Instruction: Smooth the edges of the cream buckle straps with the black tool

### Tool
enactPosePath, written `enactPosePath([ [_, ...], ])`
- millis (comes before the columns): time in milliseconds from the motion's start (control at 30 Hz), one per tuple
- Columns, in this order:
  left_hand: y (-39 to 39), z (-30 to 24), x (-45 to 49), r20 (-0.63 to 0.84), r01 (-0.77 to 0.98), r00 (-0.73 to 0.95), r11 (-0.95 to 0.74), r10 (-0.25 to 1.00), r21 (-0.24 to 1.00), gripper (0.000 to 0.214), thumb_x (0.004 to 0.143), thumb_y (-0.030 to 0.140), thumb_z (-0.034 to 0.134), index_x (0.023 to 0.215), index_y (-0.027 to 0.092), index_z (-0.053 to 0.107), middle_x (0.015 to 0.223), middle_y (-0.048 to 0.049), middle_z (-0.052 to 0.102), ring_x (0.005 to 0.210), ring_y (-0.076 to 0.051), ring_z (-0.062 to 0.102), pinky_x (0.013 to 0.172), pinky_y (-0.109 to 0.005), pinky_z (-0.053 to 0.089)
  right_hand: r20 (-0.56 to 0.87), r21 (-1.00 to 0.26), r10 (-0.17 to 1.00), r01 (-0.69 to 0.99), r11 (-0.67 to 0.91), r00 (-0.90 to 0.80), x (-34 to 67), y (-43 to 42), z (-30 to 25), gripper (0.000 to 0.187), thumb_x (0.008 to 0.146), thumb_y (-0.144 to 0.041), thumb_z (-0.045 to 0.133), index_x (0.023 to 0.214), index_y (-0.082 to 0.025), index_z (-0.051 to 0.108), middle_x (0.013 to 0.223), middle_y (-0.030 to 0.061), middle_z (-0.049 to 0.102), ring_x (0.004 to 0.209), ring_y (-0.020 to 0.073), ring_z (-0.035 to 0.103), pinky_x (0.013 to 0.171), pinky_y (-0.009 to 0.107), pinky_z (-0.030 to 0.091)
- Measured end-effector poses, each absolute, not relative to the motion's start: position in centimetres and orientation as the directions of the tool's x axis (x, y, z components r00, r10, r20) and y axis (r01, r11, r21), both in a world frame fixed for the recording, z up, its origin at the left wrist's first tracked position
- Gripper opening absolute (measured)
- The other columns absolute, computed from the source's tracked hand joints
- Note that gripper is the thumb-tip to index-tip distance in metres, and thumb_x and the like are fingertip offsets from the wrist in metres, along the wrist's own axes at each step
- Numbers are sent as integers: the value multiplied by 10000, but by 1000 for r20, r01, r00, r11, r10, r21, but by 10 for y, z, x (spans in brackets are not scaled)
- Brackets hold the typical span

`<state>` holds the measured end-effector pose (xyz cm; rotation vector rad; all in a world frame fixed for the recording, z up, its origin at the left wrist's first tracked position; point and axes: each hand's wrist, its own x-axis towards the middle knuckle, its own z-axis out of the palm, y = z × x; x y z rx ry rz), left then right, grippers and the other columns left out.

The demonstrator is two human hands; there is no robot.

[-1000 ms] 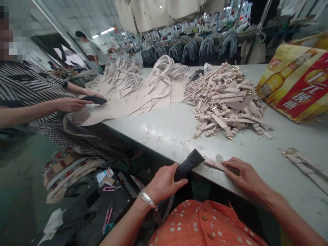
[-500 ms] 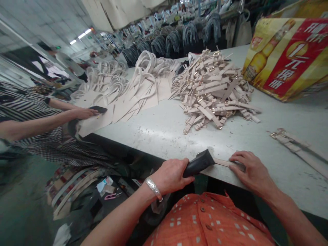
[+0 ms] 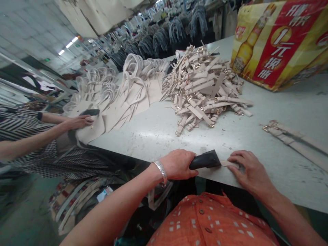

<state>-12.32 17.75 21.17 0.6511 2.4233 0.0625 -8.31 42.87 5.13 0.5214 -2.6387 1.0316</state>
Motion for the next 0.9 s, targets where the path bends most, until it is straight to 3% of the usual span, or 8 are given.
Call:
enactPosePath([
  [133, 190, 206, -133, -588, 419, -650, 873, 481, 251, 315, 751, 474, 597, 842, 173, 605, 778, -76, 651, 692, -212, 595, 545, -275, 357, 356, -624, -184, -379, 683, -916, -85, 430, 55, 216, 883, -353, 533, 1045, -210, 545, 1047, 45, 574, 1015, 222, 517, 891, 409, 447],
  [233, 190, 201, -133, -588, 387, -649, 875, 483, 292, 329, 750, 486, 597, 865, 177, 610, 782, -64, 650, 681, -194, 580, 560, -274, 363, 350, -626, -195, -384, 679, -916, -85, 434, 56, 373, 881, -383, 517, 1202, -192, 500, 1181, 66, 553, 1108, 222, 503, 949, 401, 441],
  [333, 182, 198, -132, -583, 329, -672, 889, 458, 319, 316, 754, 482, 600, 861, 184, 604, 761, -45, 638, 672, -177, 568, 576, -272, 369, 333, -647, -193, -373, 665, -923, -82, 439, 58, 399, 901, -365, 478, 1266, -203, 476, 1239, 55, 530, 1144, 193, 496, 980, 366, 435],
  [600, 169, 204, -134, -597, 304, -676, 902, 431, 307, 280, 754, 449, 605, 838, 182, 591, 719, -27, 612, 629, -156, 539, 560, -264, 355, 413, -616, -89, -350, 706, -906, -75, 436, 57, 183, 923, -337, 497, 987, -189, 583, 1087, 65, 552, 1051, 211, 513, 918, 387, 438],
  [900, 186, 203, -131, -585, 341, -683, 899, 437, 274, 296, 756, 464, 590, 839, 180, 582, 753, -44, 622, 679, -184, 573, 584, -275, 381, 392, -571, -157, -374, 730, -906, -85, 431, 53, 119, 900, -315, 560, 880, -222, 631, 1009, 44, 559, 958, 228, 506, 849, 417, 439],
])
